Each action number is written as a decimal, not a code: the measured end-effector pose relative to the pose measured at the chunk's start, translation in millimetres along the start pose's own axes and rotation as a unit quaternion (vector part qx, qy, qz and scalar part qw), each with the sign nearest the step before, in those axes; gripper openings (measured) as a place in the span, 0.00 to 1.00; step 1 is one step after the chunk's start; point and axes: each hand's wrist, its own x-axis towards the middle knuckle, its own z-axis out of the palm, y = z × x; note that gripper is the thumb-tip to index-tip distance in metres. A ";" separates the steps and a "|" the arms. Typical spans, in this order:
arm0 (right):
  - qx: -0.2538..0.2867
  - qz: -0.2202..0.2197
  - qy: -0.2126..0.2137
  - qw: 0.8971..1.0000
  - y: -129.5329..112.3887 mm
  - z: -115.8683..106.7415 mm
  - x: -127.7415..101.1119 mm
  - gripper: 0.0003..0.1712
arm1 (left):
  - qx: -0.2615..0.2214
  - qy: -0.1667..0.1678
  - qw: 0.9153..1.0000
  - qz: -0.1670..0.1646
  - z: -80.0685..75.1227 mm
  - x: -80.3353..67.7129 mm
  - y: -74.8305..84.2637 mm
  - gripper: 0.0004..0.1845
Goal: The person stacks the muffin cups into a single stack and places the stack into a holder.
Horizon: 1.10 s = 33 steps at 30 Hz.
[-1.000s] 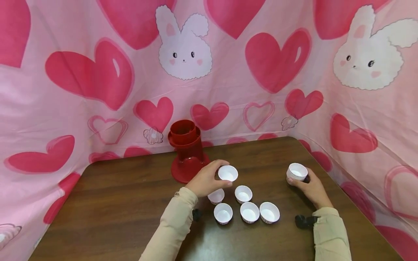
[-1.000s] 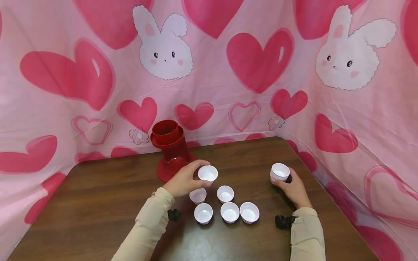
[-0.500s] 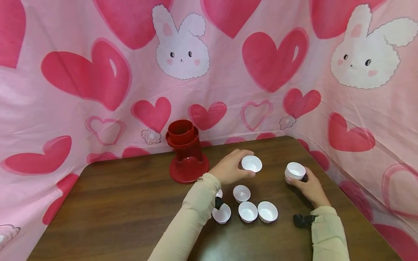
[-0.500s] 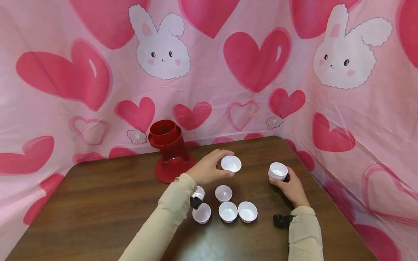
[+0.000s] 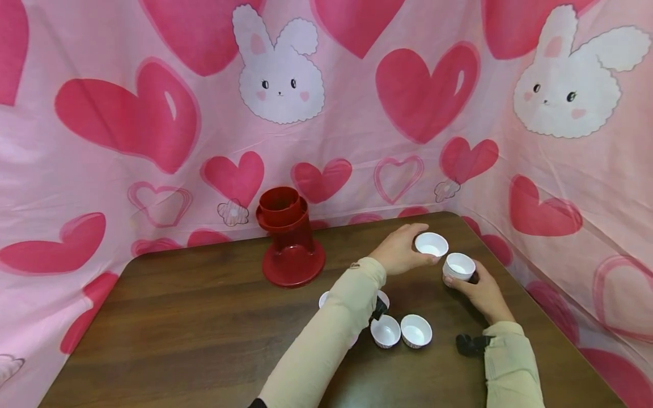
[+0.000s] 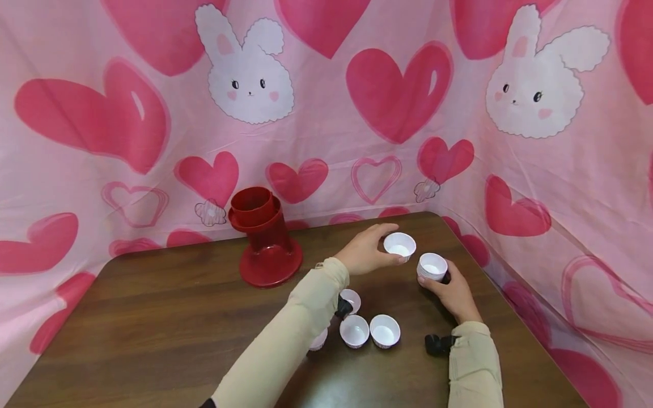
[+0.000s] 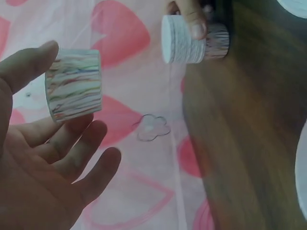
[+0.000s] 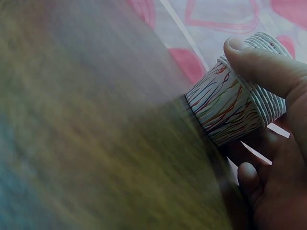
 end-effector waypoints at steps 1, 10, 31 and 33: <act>0.000 -0.002 0.001 1.000 -0.1 -0.1 0.2 0.47 | 0.004 0.001 1.000 0.000 3.2 3.4 1.0 0.38; -0.007 -0.018 0.009 1.000 1.3 -2.0 0.0 0.45 | 0.027 -0.015 0.999 -0.024 43.1 30.4 6.0 0.33; 0.017 -0.038 -0.004 0.999 3.9 -2.4 2.0 0.47 | 0.059 -0.020 0.997 -0.048 83.1 51.0 13.9 0.33; 0.018 -0.038 -0.003 0.999 3.6 -1.7 2.4 0.46 | 0.065 -0.013 0.996 -0.057 85.1 51.7 14.5 0.32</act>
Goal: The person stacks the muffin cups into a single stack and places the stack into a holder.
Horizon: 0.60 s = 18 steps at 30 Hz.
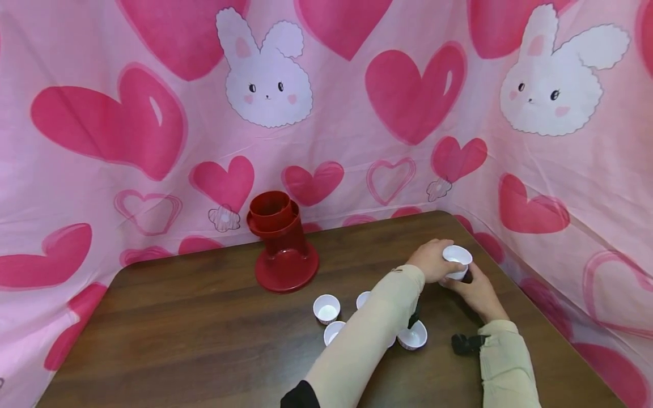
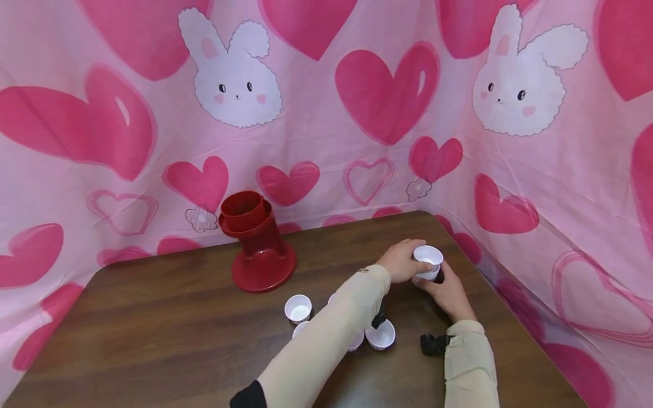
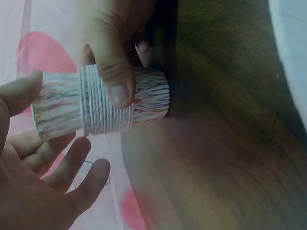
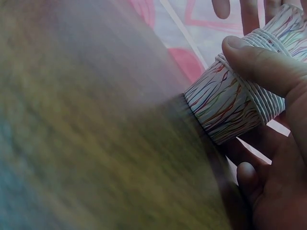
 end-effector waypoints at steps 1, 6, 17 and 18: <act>-0.002 -0.001 0.002 1.000 0.1 0.0 0.1 0.46 | 0.003 0.003 1.000 -0.003 1.0 0.2 0.7 0.32; -0.005 -0.004 0.007 1.000 1.1 -0.2 1.8 0.43 | 0.028 0.008 0.999 -0.013 5.7 1.1 2.7 0.31; 0.020 0.003 0.010 1.000 3.1 -1.8 -0.5 0.38 | 0.056 0.000 0.998 -0.042 17.9 1.9 2.9 0.26; 0.018 0.003 0.013 1.000 3.6 -1.4 -1.1 0.37 | 0.067 0.001 0.997 -0.046 18.5 1.3 4.3 0.25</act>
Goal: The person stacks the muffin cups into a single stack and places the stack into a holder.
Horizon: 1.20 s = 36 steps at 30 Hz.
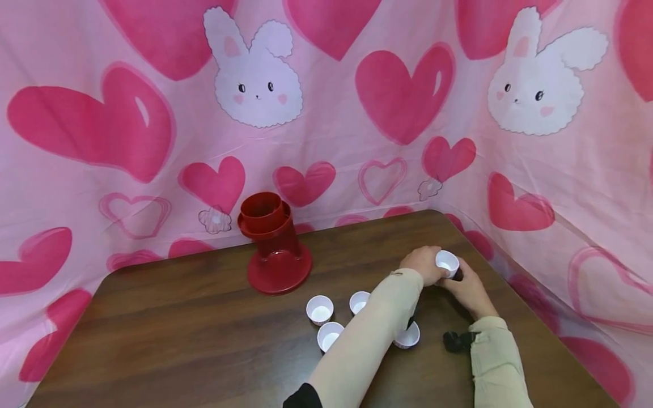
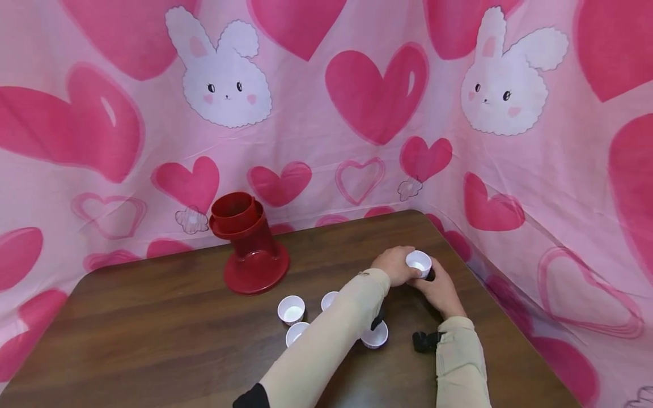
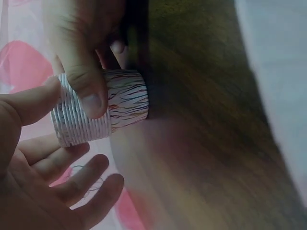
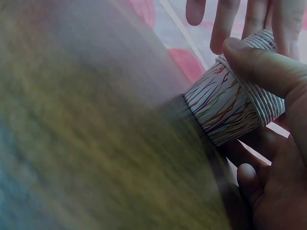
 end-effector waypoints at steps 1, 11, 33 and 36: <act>0.001 -0.002 0.001 1.000 -0.2 0.7 -0.1 0.37 | 0.013 0.002 1.000 -0.005 -0.3 -1.1 1.3 0.24; -0.007 0.002 0.005 1.000 -2.2 4.5 1.4 0.38 | 0.196 -0.018 0.980 -0.019 -18.3 -22.1 15.9 0.18; -0.056 0.036 0.006 0.998 -3.1 0.5 -5.0 0.50 | -0.039 -0.076 0.985 0.149 -113.9 -108.6 -76.1 0.17; -0.052 0.030 0.007 0.998 -3.7 1.3 -4.9 0.49 | -0.058 -0.057 0.989 0.127 -120.8 -125.0 -97.4 0.17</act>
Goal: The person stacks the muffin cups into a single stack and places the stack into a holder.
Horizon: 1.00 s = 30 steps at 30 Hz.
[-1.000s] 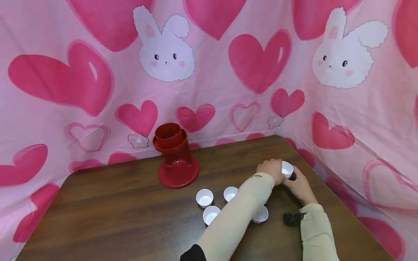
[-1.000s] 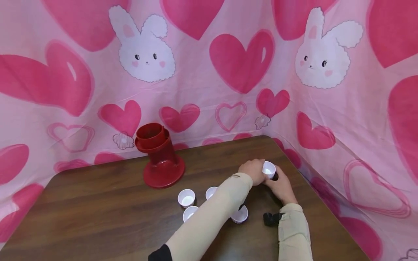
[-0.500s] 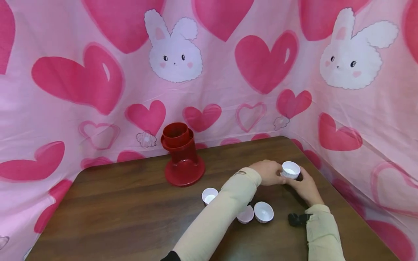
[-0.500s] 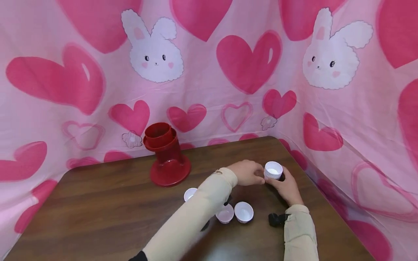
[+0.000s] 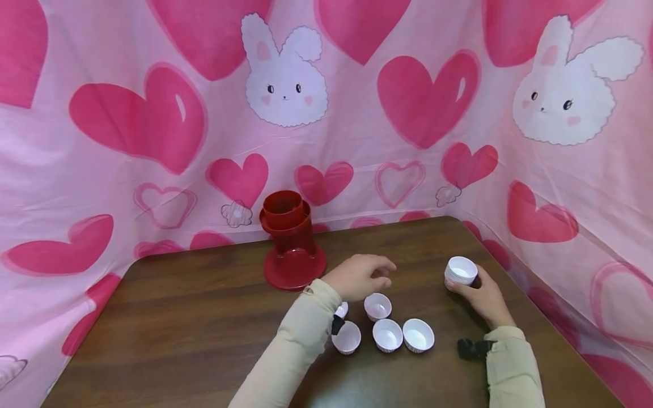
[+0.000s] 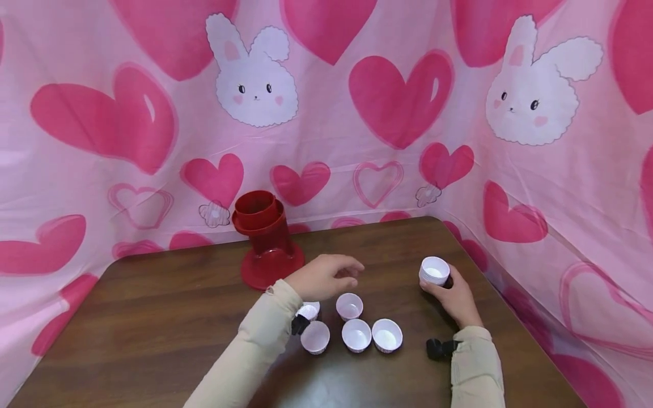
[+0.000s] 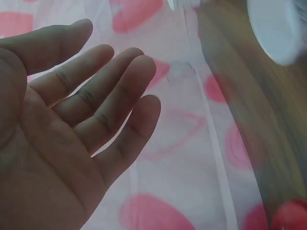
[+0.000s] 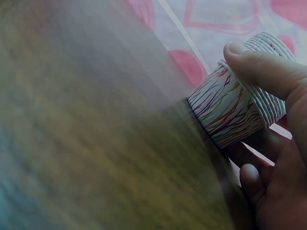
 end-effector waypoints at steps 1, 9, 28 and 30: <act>0.001 0.000 -0.001 1.000 0.5 0.3 -0.3 0.49 | -0.003 0.007 1.000 -0.008 -1.0 -7.1 -4.9 0.17; 0.004 0.003 -0.011 1.000 1.7 1.8 2.4 0.50 | -0.007 0.038 0.998 -0.042 2.8 -58.2 -47.0 0.23; -0.015 -0.001 -0.005 1.000 -0.8 -0.3 0.1 0.47 | -0.001 -0.009 0.995 -0.103 29.4 -78.5 -91.1 0.37; -0.021 -0.001 -0.007 1.000 -2.2 0.5 0.4 0.47 | 0.001 -0.006 0.994 -0.105 30.4 -77.8 -93.4 0.36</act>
